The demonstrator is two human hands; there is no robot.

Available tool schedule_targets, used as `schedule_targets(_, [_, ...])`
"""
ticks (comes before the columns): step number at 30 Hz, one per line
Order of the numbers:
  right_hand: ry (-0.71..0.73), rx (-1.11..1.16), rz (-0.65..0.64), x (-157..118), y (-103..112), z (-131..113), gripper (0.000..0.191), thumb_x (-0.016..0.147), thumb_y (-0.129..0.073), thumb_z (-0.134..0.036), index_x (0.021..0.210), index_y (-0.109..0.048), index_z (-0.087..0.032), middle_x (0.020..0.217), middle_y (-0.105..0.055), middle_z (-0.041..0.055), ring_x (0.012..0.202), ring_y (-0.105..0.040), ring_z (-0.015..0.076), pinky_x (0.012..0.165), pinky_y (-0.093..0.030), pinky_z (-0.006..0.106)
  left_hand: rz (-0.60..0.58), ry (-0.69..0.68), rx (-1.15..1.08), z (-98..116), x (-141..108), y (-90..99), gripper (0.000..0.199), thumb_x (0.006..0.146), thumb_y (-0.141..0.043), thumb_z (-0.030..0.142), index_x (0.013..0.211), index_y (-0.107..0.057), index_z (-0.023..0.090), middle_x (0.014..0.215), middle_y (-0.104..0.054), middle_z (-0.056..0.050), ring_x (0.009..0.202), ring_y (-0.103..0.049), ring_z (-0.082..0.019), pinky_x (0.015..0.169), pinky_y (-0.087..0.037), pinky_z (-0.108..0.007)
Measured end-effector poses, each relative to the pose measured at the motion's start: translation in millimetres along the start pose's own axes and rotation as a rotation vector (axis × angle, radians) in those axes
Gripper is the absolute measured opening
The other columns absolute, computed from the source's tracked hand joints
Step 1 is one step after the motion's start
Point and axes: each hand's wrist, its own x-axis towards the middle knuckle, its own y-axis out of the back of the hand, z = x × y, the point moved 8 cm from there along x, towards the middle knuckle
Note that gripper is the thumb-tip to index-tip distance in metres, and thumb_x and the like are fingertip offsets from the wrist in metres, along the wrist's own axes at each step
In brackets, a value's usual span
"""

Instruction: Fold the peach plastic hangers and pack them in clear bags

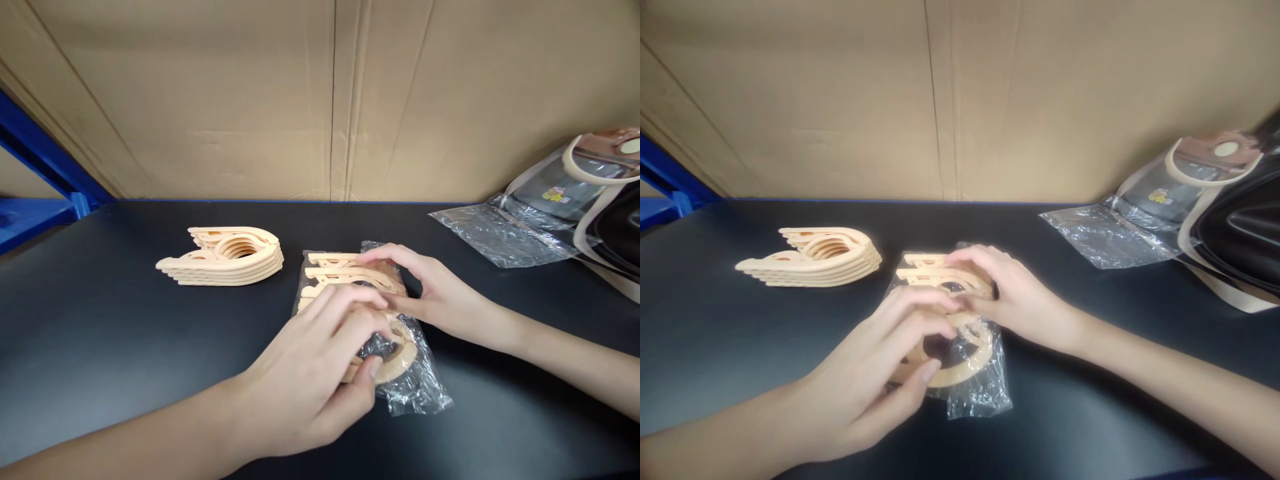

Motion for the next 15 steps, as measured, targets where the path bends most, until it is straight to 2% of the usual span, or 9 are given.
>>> schedule_targets(2, [-0.003, -0.084, 0.012, 2.0, 0.6, 3.8, 0.041, 0.086, -0.067, -0.038, 0.125, -0.056, -0.030, 0.130, -0.061, 0.0028, 0.122, -0.054, 0.0250, 0.105, -0.043, 0.046, -0.038, -0.074, 0.057, 7.1, 0.5, -4.6, 0.028, 0.090, -0.047, 0.013, 0.116, -0.053, 0.020, 0.123, -0.060, -0.008, 0.115, -0.053, -0.022, 0.099, -0.045, -0.034])
schedule_targets(4, [-0.030, -0.116, 0.004, 4.9, 0.6, 9.5, 0.048, 0.086, -0.065, -0.047, 0.130, -0.055, -0.030, 0.132, -0.061, 0.0035, 0.121, -0.055, 0.0263, 0.102, -0.044, 0.047, -0.065, -0.096, 0.086, 9.9, 1.2, -7.6, 0.021, 0.094, -0.048, 0.019, 0.112, -0.058, 0.019, 0.119, -0.064, -0.006, 0.112, -0.055, -0.021, 0.097, -0.044, -0.033])
schedule_targets(8, [-0.046, -0.138, -0.039, 11.3, -1.2, 13.9, 0.056, 0.087, -0.061, -0.054, 0.138, -0.052, -0.032, 0.138, -0.059, 0.0046, 0.123, -0.056, 0.0277, 0.105, -0.042, 0.050, -0.052, -0.028, 0.121, 4.9, 3.9, -6.7, 0.017, 0.098, -0.051, 0.030, 0.094, -0.063, 0.020, 0.105, -0.068, -0.003, 0.099, -0.058, -0.019, 0.088, -0.046, -0.033])
schedule_targets(12, [-0.044, -0.197, -0.073, 17.0, -2.2, 12.3, 0.055, 0.089, -0.058, -0.052, 0.140, -0.051, -0.031, 0.138, -0.060, 0.0050, 0.123, -0.057, 0.0287, 0.108, -0.037, 0.055, -0.039, 0.029, 0.135, -1.4, 6.8, -6.4, 0.014, 0.095, -0.059, 0.030, 0.086, -0.059, 0.019, 0.101, -0.066, -0.002, 0.099, -0.058, -0.019, 0.087, -0.046, -0.033])
schedule_targets(15, [-0.035, -0.198, -0.081, 20.0, -2.3, 12.7, 0.053, 0.089, -0.061, -0.042, 0.139, -0.051, -0.029, 0.138, -0.060, 0.0033, 0.124, -0.058, 0.0268, 0.114, -0.029, 0.056, -0.042, 0.111, 0.128, -8.9, 8.2, -6.4, 0.014, 0.092, -0.063, 0.032, 0.094, -0.059, 0.019, 0.114, -0.063, -0.006, 0.107, -0.057, -0.024, 0.090, -0.047, -0.037])
